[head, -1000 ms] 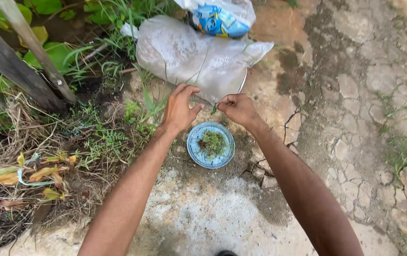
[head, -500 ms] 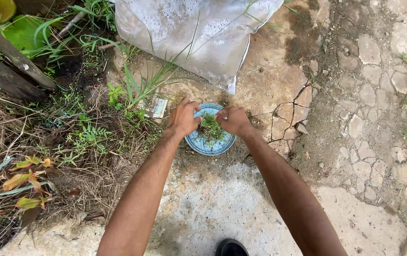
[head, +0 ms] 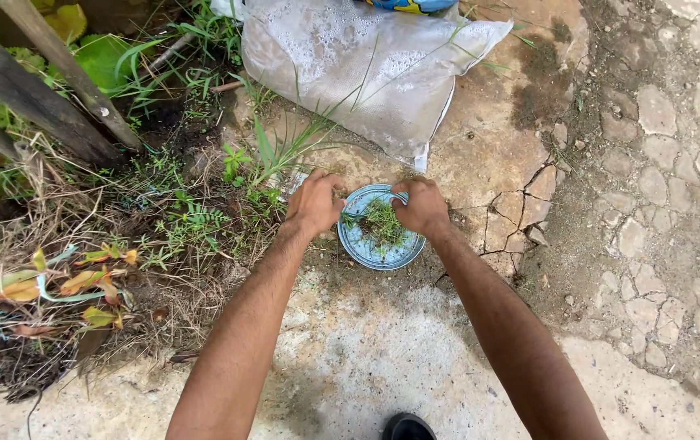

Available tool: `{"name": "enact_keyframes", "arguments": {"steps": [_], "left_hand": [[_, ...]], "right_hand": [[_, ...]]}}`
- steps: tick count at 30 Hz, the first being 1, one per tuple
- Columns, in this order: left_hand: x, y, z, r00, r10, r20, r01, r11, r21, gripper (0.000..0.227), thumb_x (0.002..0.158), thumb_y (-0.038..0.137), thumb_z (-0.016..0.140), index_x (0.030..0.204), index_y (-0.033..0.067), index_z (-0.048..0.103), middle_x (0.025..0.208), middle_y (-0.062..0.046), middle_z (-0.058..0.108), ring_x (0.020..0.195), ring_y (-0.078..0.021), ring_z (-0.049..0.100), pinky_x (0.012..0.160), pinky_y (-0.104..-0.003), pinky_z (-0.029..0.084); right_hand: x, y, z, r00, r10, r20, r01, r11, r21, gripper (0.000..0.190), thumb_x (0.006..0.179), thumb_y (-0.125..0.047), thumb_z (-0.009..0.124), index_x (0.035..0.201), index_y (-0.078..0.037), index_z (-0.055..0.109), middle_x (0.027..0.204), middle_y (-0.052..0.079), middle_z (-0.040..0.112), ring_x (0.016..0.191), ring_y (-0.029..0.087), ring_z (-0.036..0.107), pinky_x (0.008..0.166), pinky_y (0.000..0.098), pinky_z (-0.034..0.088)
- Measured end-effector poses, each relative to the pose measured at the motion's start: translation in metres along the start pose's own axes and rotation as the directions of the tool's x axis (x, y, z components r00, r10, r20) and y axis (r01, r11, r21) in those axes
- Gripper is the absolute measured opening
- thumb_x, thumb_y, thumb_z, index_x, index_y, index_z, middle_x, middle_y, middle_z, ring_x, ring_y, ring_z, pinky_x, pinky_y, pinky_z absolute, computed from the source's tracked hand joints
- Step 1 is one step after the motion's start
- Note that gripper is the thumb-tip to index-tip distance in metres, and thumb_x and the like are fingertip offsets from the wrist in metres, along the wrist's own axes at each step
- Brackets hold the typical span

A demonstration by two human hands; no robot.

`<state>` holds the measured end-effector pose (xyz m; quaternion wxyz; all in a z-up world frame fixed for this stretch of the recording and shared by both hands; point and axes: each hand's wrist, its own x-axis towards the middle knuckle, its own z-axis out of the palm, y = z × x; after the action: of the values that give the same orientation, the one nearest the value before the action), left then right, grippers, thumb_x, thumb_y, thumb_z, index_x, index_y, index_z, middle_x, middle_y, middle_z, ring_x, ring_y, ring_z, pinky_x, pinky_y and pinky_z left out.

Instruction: Harvesting small leaves from a plant by hand and placing them into a bowl.

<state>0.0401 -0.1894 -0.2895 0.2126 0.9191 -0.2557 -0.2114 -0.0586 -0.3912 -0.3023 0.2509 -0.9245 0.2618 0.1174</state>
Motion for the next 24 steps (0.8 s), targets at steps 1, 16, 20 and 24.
{"name": "enact_keyframes", "arguments": {"steps": [1, 16, 20, 24], "left_hand": [[-0.005, -0.001, -0.006, 1.0, -0.003, -0.009, 0.003, 1.0, 0.001, 0.036, 0.091, 0.027, 0.075, 0.125, 0.0208, 0.066, 0.142, -0.009, 0.049, 0.125, -0.0263, 0.058, 0.103, -0.046, 0.05], [-0.093, -0.03, -0.126, 0.995, -0.061, -0.075, 0.074, 0.981, 0.178, 0.056, 0.094, 0.025, 0.072, 0.144, 0.0152, 0.048, 0.144, -0.013, 0.048, 0.128, -0.0285, 0.057, 0.109, -0.047, 0.047], [-0.117, -0.03, -0.151, 0.994, -0.033, -0.106, 0.053, 0.98, 0.191, 0.055, 0.094, 0.023, 0.072, 0.143, 0.0148, 0.049, 0.148, -0.012, 0.047, 0.132, -0.0278, 0.055, 0.112, -0.047, 0.046], [-0.14, -0.038, -0.151, 0.989, -0.012, -0.148, 0.029, 0.993, 0.113, 0.052, 0.094, 0.023, 0.072, 0.14, 0.0149, 0.052, 0.146, -0.012, 0.049, 0.132, -0.028, 0.054, 0.112, -0.046, 0.045]], "right_hand": [[0.001, -0.002, 0.003, 1.0, -0.009, -0.003, 0.009, 1.0, -0.001, 0.026, 0.094, -0.023, 0.071, 0.12, -0.018, 0.072, 0.142, 0.007, 0.054, 0.13, 0.025, 0.053, 0.111, 0.0464, 0.046], [-0.042, -0.108, -0.004, 0.904, -0.425, 0.052, 0.41, 0.825, -0.388, 0.027, 0.092, -0.024, 0.072, 0.118, -0.016, 0.072, 0.125, 0.009, 0.064, 0.126, 0.026, 0.058, 0.108, 0.0425, 0.052], [-0.058, -0.131, -0.008, 0.904, -0.418, 0.083, 0.412, 0.807, -0.424, 0.027, 0.094, -0.028, 0.072, 0.119, -0.017, 0.071, 0.124, 0.008, 0.064, 0.121, 0.024, 0.061, 0.106, 0.0446, 0.052], [-0.073, -0.15, -0.008, 0.909, -0.404, 0.103, 0.404, 0.793, -0.456, 0.028, 0.095, -0.029, 0.071, 0.121, -0.018, 0.07, 0.123, 0.008, 0.064, 0.119, 0.023, 0.061, 0.107, 0.0451, 0.051]]}}
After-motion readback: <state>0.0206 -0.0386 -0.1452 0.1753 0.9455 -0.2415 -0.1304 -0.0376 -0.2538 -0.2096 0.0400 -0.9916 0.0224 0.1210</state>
